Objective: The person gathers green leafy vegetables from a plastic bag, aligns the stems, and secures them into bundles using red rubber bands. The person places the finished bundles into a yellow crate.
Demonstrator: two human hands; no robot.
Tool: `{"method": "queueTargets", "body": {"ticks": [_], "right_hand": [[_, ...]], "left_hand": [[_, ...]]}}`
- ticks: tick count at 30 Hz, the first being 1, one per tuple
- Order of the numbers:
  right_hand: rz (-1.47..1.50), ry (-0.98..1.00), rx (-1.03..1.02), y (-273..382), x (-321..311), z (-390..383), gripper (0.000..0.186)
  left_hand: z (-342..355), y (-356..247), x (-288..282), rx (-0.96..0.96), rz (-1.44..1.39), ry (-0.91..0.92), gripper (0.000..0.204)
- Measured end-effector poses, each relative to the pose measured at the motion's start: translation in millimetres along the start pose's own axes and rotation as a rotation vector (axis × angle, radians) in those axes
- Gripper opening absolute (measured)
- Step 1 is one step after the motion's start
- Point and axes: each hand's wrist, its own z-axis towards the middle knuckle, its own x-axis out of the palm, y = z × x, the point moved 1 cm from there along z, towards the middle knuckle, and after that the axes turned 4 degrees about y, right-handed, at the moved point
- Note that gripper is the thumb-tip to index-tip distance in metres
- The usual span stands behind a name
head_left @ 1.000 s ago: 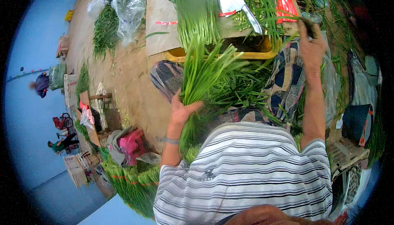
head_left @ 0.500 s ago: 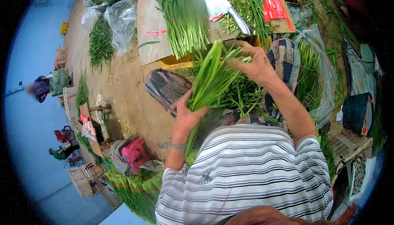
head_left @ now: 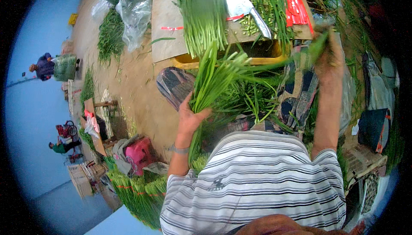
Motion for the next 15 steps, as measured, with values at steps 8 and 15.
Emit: {"method": "queueTargets", "body": {"ticks": [8, 15], "right_hand": [[-1.427, 0.56, -0.264, -33, 61, -18, 0.064], [-1.761, 0.656, -0.33, -99, 34, -1, 0.054]], "left_hand": [[3, 4, 23, 0.031, 0.085, 0.021, 0.061], [8, -6, 42, 0.275, 0.564, 0.119, 0.064]]}}
